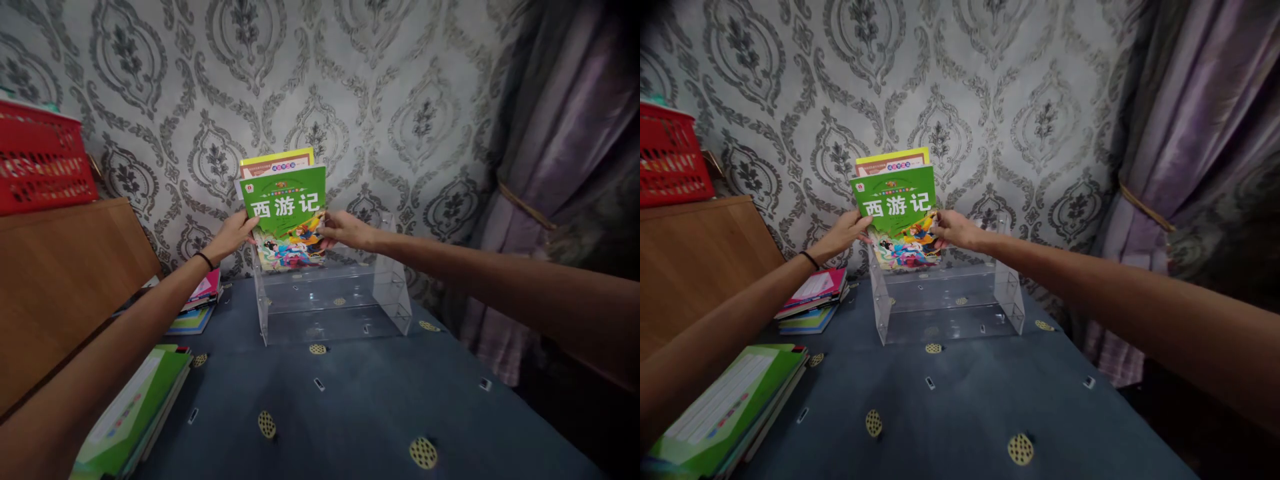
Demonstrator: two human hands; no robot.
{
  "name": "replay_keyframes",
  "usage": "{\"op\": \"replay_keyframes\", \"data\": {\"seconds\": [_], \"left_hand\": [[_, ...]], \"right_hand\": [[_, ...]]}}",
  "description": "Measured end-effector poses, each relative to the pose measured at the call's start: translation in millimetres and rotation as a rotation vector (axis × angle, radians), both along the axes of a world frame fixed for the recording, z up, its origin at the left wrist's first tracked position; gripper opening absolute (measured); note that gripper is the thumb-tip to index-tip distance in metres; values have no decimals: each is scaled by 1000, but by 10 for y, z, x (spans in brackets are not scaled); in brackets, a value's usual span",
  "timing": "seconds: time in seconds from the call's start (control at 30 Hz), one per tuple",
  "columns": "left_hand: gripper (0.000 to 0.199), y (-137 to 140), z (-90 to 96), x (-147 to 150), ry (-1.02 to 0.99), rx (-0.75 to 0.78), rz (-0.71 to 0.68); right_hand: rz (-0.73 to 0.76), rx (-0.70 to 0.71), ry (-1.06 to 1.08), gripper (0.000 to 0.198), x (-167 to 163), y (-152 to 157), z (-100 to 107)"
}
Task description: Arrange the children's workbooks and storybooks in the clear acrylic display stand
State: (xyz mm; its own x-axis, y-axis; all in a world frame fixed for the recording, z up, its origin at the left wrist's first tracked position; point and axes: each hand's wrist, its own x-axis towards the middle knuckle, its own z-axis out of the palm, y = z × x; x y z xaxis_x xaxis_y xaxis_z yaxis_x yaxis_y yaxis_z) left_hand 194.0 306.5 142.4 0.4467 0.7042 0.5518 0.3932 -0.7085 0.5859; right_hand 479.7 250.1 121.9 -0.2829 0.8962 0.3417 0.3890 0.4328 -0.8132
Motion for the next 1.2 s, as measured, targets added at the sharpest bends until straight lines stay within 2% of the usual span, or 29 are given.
{"op": "replay_keyframes", "data": {"seconds": [0.1, 0.17, 0.33, 0.47, 0.67, 0.93, 1.2], "left_hand": [[26, 49, -62, -49, 188, 194, 162], [25, 60, -87, -85, 328, 304, 249], [27, 29, -143, -129, 520, 379, 341], [27, -4, -157, -120, 554, 365, 379], [23, -84, -137, -102, 563, 298, 427], [26, -112, -119, -16, 386, 233, 440], [33, -97, -34, 68, 392, 191, 473]], "right_hand": [[-80, -55, -100, 14, -73, 18, -78], [-132, -36, -190, 14, -95, 39, -131], [-218, 87, -337, 17, -74, 107, -235], [-204, 155, -390, 16, -59, 130, -256], [-297, 201, -486, 11, -94, 65, -210], [-390, 192, -437, 11, -158, -5, -273], [-451, 205, -395, 19, -167, 5, -339]]}}
